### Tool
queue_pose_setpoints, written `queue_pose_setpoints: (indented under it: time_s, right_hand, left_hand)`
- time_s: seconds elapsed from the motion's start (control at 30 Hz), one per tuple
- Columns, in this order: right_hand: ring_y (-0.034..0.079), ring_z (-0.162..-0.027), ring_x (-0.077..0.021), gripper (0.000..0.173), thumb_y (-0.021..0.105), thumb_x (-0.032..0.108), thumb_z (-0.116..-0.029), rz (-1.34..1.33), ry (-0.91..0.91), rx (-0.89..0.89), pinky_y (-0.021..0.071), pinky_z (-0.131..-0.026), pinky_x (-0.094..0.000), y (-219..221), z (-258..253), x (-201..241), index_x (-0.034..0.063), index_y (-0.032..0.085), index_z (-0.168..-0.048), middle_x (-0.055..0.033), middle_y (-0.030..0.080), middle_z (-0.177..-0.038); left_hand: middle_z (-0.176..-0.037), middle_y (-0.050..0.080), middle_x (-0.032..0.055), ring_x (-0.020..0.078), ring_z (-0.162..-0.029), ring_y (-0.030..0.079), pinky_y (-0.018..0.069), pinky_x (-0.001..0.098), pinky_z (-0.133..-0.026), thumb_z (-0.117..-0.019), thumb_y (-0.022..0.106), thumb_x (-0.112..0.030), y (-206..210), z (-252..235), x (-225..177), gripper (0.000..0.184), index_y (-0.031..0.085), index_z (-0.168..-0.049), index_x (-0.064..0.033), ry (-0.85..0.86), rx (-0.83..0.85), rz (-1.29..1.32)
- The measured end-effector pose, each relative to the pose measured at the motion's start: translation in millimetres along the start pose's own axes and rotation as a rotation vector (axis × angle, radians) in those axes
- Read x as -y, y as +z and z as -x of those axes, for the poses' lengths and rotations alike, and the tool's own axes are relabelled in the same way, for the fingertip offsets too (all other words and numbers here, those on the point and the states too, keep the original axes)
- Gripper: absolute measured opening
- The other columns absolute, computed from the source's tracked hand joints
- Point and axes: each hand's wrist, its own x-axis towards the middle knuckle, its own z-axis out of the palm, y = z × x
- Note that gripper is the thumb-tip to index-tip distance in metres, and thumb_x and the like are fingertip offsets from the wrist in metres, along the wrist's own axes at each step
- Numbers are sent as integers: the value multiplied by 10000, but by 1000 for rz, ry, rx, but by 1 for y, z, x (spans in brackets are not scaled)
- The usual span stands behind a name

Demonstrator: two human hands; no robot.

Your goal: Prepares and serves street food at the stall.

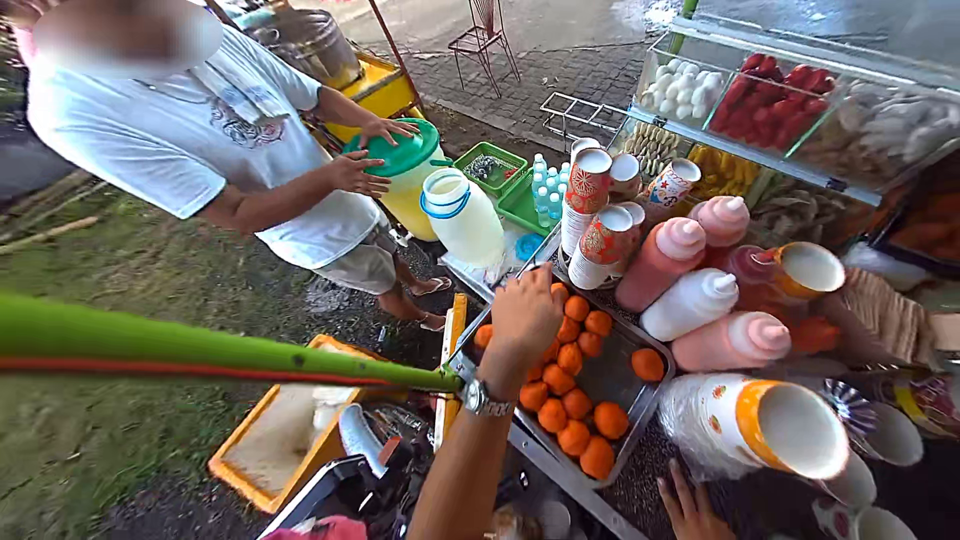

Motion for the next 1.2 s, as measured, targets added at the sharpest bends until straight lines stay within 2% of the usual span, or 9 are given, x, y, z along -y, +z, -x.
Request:
queue_pose_setpoints:
  time_s: [0.1, 0.27, 0.4, 0.57, 0.67, 0.8, 1.0, 1.1, 1.2]
  right_hand:
    - [197, -1519, -561, 950, 777, 298, -920, 9, 15, 54, 477, -1051, -612, -4, -1, 0, -6, 218, -1626, -292, 37, -1699]
    - [111, -1566, -486, 902, 722, 320, -970, -76, -30, 62, 374, -1153, -610, -5, 5, -15, 96, 180, -1656, -237, 34, -1718]
    - [171, -1571, -431, 794, 667, 339, -1009, -101, -85, 51, 284, -1220, -574, 8, 26, -34, 51, 263, -1629, -237, 142, -1705]
    - [146, -1587, -381, 747, 638, 329, -1027, -23, -105, 66, 253, -1237, -547, 23, 35, -51, 22, 290, -1613, -201, 115, -1720]
    - [171, -1584, -374, 735, 617, 346, -1039, -9, -96, 77, 259, -1235, -543, 19, 36, -50, 6, 297, -1606, -200, 132, -1717]
    - [183, -1579, -386, 748, 608, 361, -1041, 34, -91, 88, 273, -1230, -545, 17, 35, -47, -12, 286, -1605, -213, 129, -1715]
    - [153, -1577, -424, 811, 631, 354, -1028, 104, -46, 105, 294, -1209, -581, 21, 35, -37, -36, 225, -1613, -236, 82, -1714]
    - [150, -1579, -418, 810, 625, 352, -1032, 126, -29, 108, 293, -1215, -555, 22, 35, -35, -44, 219, -1611, -237, 77, -1715]
    - [139, -1585, -402, 815, 626, 351, -1030, 122, -25, 102, 287, -1220, -546, 24, 36, -36, -35, 211, -1616, -228, 69, -1718]
  left_hand:
    - [-1469, 534, 189, 400, -1345, 508, 397, 606, -1071, -1090, 428, -416, 17, 49, -13, 544, 414, -1561, -144, 99, 186, -33]
    - [-1481, 530, 190, 388, -1370, 501, 380, 601, -1107, -1092, 420, -422, 37, 92, -21, 541, 405, -1570, -169, 164, 287, 25]
    - [-1422, 566, 227, 434, -1301, 549, 416, 666, -1046, -1085, 459, -389, 38, 88, -7, 501, 490, -1505, -117, 66, 187, 79]
    - [-1263, 639, 280, 500, -1161, 606, 442, 726, -932, -1078, 484, -386, 26, 110, -4, 463, 578, -1394, -61, 62, -89, 197]
    - [-1252, 646, 278, 495, -1152, 615, 446, 720, -932, -1084, 474, -351, 24, 116, -14, 440, 580, -1395, -58, 48, -76, 150]
    - [-1251, 647, 286, 498, -1177, 601, 430, 719, -953, -1076, 479, -338, 37, 89, -3, 434, 585, -1403, -72, -77, 70, 140]
    - [-1283, 618, 306, 464, -1203, 599, 438, 662, -1004, -1054, 491, -226, 37, 3, 24, 431, 533, -1412, 10, -188, 194, 121]
    - [-1186, 647, 296, 422, -1056, 655, 497, 600, -930, -1048, 507, -197, 32, -26, 29, 391, 572, -1356, 35, -218, 200, 118]
    - [-1169, 654, 304, 445, -1119, 632, 469, 643, -947, -1049, 517, -245, 30, -51, 43, 368, 659, -1171, 70, -216, 163, 46]
